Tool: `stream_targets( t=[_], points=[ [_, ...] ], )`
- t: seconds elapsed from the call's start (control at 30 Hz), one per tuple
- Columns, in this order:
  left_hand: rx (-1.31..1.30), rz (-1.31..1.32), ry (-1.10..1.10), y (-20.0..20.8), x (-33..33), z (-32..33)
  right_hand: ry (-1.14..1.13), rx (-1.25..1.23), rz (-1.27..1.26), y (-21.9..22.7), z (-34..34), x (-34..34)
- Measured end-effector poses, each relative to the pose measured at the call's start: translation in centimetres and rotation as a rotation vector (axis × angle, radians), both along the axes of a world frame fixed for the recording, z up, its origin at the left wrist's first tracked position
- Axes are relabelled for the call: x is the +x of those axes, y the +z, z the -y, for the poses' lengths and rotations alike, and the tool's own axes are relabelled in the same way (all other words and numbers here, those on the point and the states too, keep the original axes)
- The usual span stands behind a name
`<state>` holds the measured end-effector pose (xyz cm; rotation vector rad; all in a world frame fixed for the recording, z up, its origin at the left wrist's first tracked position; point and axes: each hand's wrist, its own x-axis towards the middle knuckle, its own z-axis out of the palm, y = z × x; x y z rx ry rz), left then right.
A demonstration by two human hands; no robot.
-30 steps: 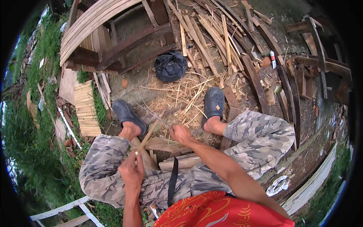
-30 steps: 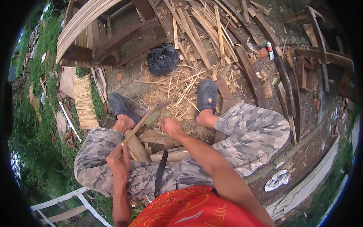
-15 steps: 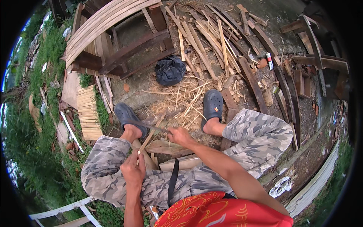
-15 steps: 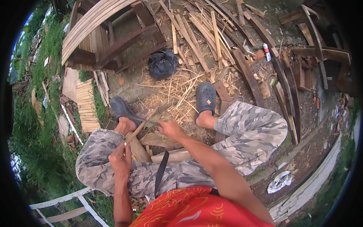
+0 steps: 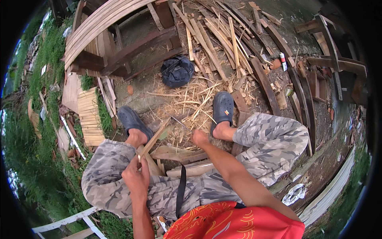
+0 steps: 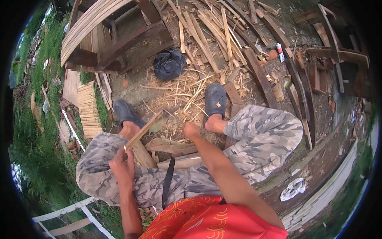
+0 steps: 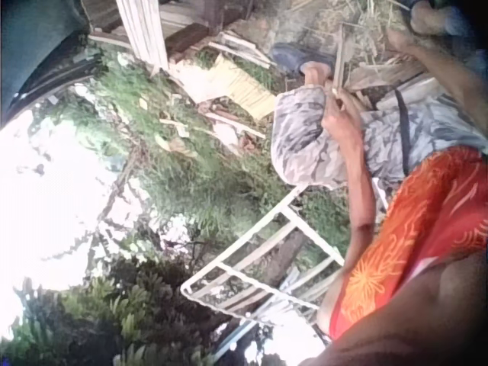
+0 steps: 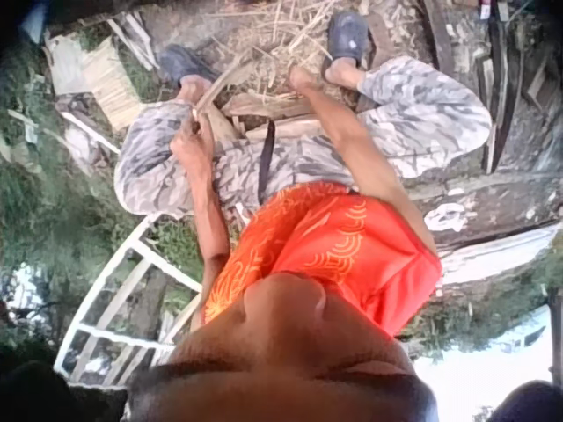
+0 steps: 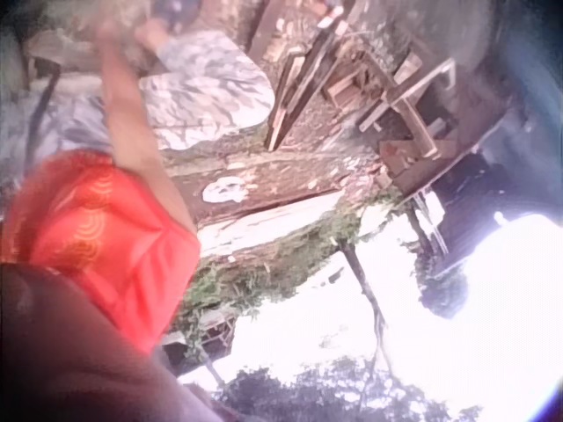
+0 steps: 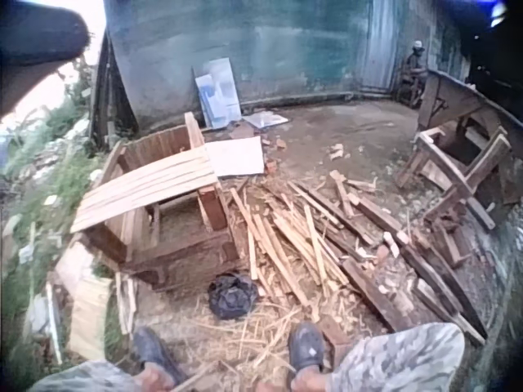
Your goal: The person sits on the ground and uses a curved blade to shave thin strips from a wooden stick, repeatedly peeling the wood and placing the shavings on the ground. The person occasionally lifts the stick to inspect it before continuing to shave.
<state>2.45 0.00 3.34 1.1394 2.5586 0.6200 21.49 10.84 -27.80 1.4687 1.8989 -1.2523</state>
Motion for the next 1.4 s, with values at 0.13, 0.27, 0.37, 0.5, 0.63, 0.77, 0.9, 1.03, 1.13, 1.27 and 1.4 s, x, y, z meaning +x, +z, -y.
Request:
stream_targets(
  t=[0.13, 0.27, 0.37, 0.5, 0.63, 0.77, 0.9, 1.03, 1.13, 1.27, 1.4],
  points=[
    [-0.054, -0.014, 0.213, 0.1, -0.2, -0.9, -0.044, -0.070, 0.007, 1.4, -1.1, -0.8],
    [-0.042, 0.060, 0.251, 0.0, -0.8, -1.5, -0.018, -0.026, -0.119, 7.5, -2.5, -3.3],
    [-0.070, 0.095, 0.237, -0.1, -0.4, -1.6, -0.033, 0.080, -0.386, 12.7, -1.1, -5.3],
    [-0.082, 0.152, 0.250, -0.5, 0.6, -1.7, 0.029, 0.118, -0.659, 16.5, 2.0, -5.6],
    [-0.082, 0.146, 0.241, -1.2, 0.6, -1.2, 0.021, 0.098, -0.552, 16.9, 3.1, -5.4],
    [-0.092, 0.168, 0.331, -2.1, 0.2, -0.6, 0.085, 0.157, -0.555, 16.6, 3.6, -6.4],
    [-0.063, 0.188, 0.344, -3.0, 0.3, -0.4, 0.084, 0.103, -0.499, 15.8, 3.4, -7.2],
    [-0.014, 0.225, 0.419, -2.9, -0.5, -0.6, 0.139, 0.131, -0.430, 15.0, 3.1, -7.2],
    [-0.061, 0.223, 0.359, -2.6, -0.2, -1.1, 0.079, 0.139, -0.541, 14.7, 3.1, -7.1],
    [-0.115, 0.160, 0.321, -2.1, 0.1, -1.8, 0.060, 0.080, -0.412, 14.4, 3.0, -6.9],
    [-0.134, 0.162, 0.318, -1.9, 0.5, -2.4, 0.118, 0.134, -0.512, 13.9, 2.4, -6.7]
  ],
)
